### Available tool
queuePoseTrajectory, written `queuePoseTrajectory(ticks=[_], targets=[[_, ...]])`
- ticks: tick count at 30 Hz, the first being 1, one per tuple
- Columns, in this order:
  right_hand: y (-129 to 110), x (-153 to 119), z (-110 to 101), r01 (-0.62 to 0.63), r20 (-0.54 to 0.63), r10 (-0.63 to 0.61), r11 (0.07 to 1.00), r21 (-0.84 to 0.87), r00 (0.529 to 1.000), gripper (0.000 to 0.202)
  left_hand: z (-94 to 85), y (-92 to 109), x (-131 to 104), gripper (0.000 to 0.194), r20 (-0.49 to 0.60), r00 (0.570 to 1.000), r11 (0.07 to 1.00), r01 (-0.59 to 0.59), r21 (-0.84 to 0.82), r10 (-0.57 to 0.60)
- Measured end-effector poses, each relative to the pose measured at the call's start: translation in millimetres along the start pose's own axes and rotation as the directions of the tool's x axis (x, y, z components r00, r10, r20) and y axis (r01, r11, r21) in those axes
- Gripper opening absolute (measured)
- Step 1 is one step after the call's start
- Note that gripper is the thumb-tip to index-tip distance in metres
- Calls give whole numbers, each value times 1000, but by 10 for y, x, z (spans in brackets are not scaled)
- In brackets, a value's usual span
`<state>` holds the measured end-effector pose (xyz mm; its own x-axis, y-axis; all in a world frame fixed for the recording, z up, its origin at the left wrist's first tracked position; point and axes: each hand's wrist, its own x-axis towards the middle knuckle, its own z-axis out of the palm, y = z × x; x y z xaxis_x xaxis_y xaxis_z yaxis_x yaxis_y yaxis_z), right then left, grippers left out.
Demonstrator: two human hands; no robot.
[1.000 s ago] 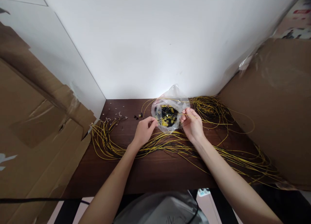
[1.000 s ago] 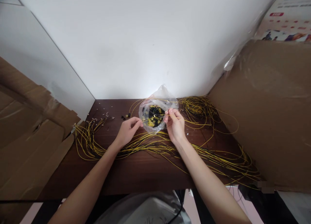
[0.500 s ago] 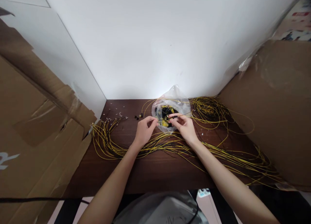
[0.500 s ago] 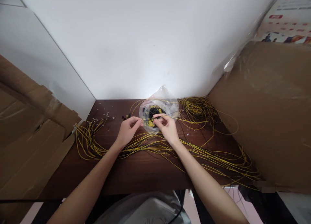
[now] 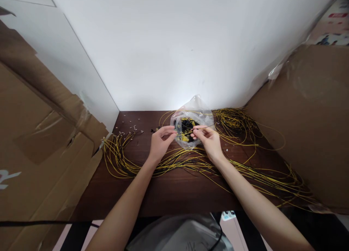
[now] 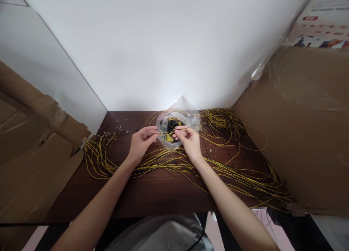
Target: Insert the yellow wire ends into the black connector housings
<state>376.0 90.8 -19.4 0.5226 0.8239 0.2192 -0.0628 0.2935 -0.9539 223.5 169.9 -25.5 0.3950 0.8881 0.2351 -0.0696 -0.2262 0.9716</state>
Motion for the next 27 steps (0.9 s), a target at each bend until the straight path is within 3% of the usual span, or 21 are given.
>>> queuePoseTrajectory(ticks=[8, 16, 27], targets=[[39, 11, -18, -19, -20, 19, 1000, 12, 1000, 26, 4, 19, -17, 24, 77, 996, 998, -40, 44, 36], [32, 7, -9, -24, -4, 24, 1000, 13, 1000, 24, 11, 51, -32, 20, 74, 994, 996, -85, 14, 83], [23, 6, -4, -6, 13, 6, 1000, -11, 1000, 23, -1, 62, -22, 14, 47, 993, 989, -114, 92, 110]])
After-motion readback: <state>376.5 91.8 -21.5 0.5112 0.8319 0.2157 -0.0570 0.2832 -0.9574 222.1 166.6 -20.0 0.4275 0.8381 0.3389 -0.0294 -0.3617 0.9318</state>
